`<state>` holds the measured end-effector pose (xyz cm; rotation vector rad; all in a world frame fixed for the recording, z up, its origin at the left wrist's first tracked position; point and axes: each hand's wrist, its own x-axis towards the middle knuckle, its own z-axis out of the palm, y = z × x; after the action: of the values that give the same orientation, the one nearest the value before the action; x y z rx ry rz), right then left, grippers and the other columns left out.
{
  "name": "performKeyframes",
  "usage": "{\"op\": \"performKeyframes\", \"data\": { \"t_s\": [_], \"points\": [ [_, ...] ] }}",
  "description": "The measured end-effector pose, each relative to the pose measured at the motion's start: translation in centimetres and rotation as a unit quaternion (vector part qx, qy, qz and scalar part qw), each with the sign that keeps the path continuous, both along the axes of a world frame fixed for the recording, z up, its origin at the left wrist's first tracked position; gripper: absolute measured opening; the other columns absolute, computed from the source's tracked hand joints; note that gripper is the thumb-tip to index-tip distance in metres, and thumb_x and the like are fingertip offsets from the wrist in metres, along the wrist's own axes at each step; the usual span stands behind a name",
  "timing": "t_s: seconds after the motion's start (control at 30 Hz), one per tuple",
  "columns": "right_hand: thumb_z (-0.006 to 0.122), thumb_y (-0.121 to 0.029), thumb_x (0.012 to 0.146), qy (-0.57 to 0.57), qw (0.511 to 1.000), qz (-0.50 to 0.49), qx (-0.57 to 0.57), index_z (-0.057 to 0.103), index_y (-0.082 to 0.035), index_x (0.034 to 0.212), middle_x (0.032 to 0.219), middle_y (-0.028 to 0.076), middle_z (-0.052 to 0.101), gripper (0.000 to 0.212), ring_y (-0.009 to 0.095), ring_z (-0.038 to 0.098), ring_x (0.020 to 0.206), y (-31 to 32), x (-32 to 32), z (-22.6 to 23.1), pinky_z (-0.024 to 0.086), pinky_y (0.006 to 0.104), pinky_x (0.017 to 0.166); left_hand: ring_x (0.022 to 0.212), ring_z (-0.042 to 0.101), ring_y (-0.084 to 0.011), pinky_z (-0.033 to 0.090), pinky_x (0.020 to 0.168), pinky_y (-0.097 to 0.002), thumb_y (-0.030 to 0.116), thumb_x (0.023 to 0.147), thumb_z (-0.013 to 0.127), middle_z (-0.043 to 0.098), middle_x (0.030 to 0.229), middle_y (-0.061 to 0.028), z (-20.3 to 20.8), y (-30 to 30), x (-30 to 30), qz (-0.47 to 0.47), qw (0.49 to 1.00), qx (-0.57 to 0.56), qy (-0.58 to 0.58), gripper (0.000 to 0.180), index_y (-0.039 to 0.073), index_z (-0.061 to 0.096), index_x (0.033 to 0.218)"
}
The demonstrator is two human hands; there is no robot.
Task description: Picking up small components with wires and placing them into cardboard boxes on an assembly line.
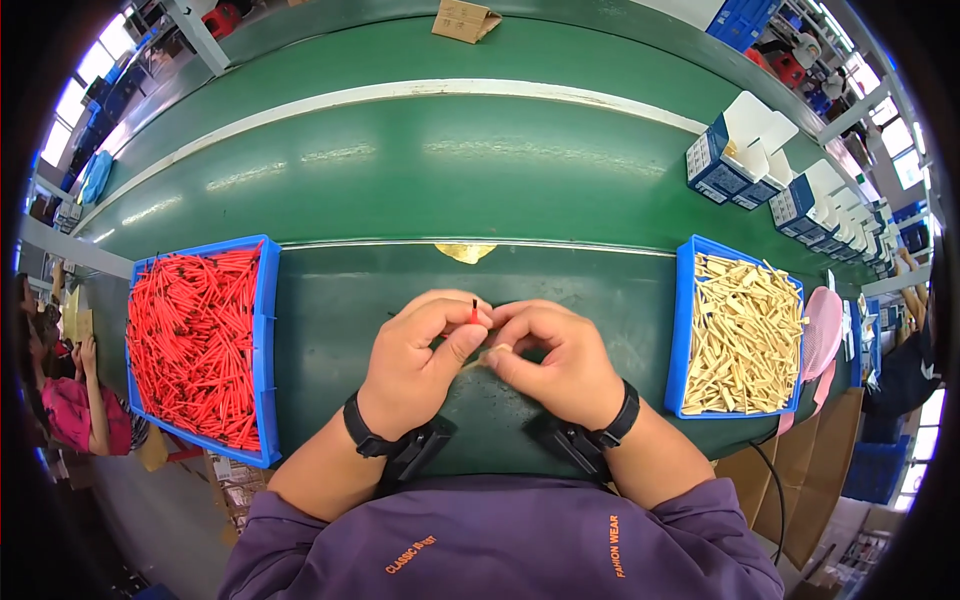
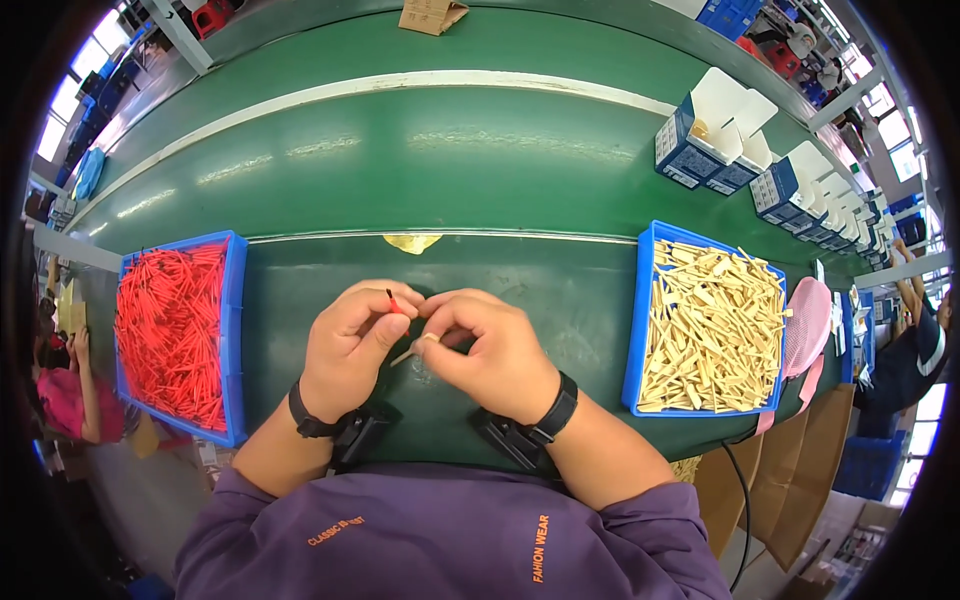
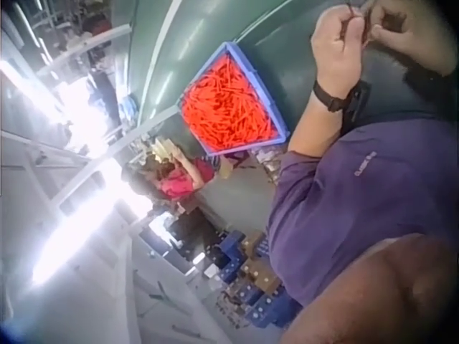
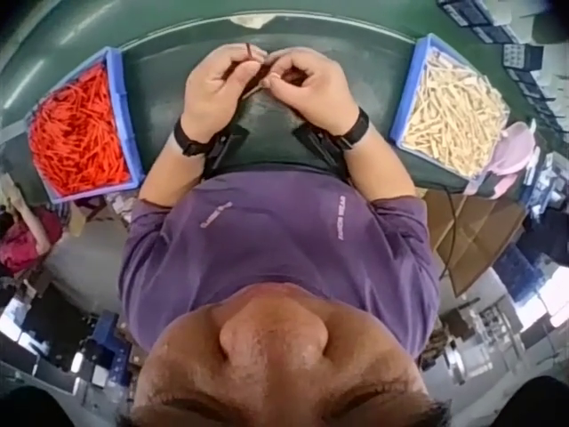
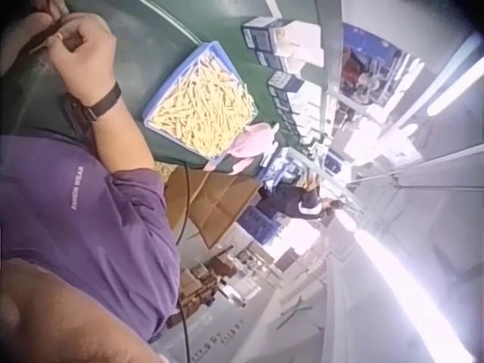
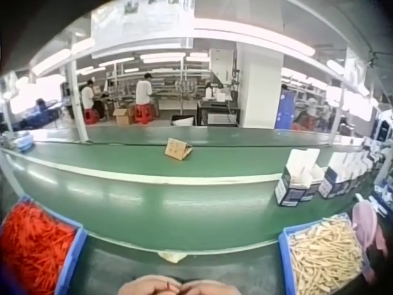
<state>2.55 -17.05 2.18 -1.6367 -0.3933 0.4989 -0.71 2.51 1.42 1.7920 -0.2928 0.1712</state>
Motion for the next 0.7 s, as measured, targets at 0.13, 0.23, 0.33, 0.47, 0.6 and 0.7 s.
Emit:
{"op": "performKeyframes", "data": {
  "t_s": [0.13,0.23,0.33,0.47,0.6,0.7],
  "points": [
    [0.072,-0.005,0.089,0.047,0.997,-0.057,0.029,0.065,0.000,0.096,0.088,0.004,0.069,0.011,0.008,0.064,0.074,-0.5,0.4,-0.2,0.053,0.0220,0.067,0.072,0.062,-0.0096,0.050,0.066,-0.0227,0.010,0.096,0.063,0.069,0.087,-0.0059,0.4,-0.6,-0.4,0.019,0.993,-0.036,0.114,0.014,-0.002,0.069,0.098],
    [0.070,-0.005,0.091,0.049,0.994,-0.077,0.056,0.064,0.000,0.098,0.089,0.004,0.069,0.010,0.007,0.064,0.075,-0.6,0.3,-0.1,0.053,0.0215,0.067,0.066,0.060,-0.0085,0.049,0.060,-0.0218,0.013,0.097,0.062,0.068,0.081,-0.0054,1.7,-1.3,-0.4,-0.009,0.984,-0.018,0.175,0.017,-0.001,0.070,0.096],
    [0.069,-0.004,0.092,0.046,0.994,-0.069,0.067,0.064,0.000,0.098,0.089,0.005,0.069,0.010,0.007,0.064,0.076,-0.4,0.2,-0.6,0.054,0.0219,0.068,0.060,0.058,-0.0076,0.046,0.056,-0.0213,0.016,0.099,0.059,0.067,0.074,-0.0036,1.6,-0.8,-0.6,-0.018,0.973,-0.002,0.228,0.020,0.000,0.070,0.097],
    [0.069,-0.005,0.092,0.110,0.982,-0.061,0.142,0.065,0.002,0.101,0.090,0.005,0.069,0.012,0.009,0.065,0.077,-0.5,0.3,0.3,0.054,0.0226,0.068,0.060,0.058,-0.0072,0.045,0.055,-0.0212,0.017,0.099,0.058,0.067,0.074,-0.0031,1.7,-0.5,-0.9,-0.031,0.974,0.011,0.224,0.021,0.001,0.071,0.097],
    [0.068,-0.006,0.093,0.112,0.986,-0.052,0.110,0.067,0.002,0.103,0.087,0.005,0.070,0.013,0.009,0.066,0.076,-0.8,0.1,0.5,0.054,0.0230,0.068,0.059,0.058,-0.0076,0.045,0.054,-0.0216,0.017,0.098,0.059,0.066,0.071,-0.0020,1.8,-0.3,-0.8,-0.059,0.967,-0.011,0.249,0.020,0.000,0.071,0.097],
    [0.068,-0.007,0.093,0.082,0.995,-0.035,0.053,0.069,0.002,0.103,0.084,0.005,0.070,0.014,0.009,0.066,0.076,-0.8,-0.2,1.5,0.055,0.0242,0.067,0.064,0.060,-0.0084,0.047,0.059,-0.0224,0.014,0.096,0.062,0.066,0.073,-0.0032,2.8,0.3,-0.6,-0.085,0.962,0.034,0.258,0.017,0.000,0.071,0.098]
  ]
}}
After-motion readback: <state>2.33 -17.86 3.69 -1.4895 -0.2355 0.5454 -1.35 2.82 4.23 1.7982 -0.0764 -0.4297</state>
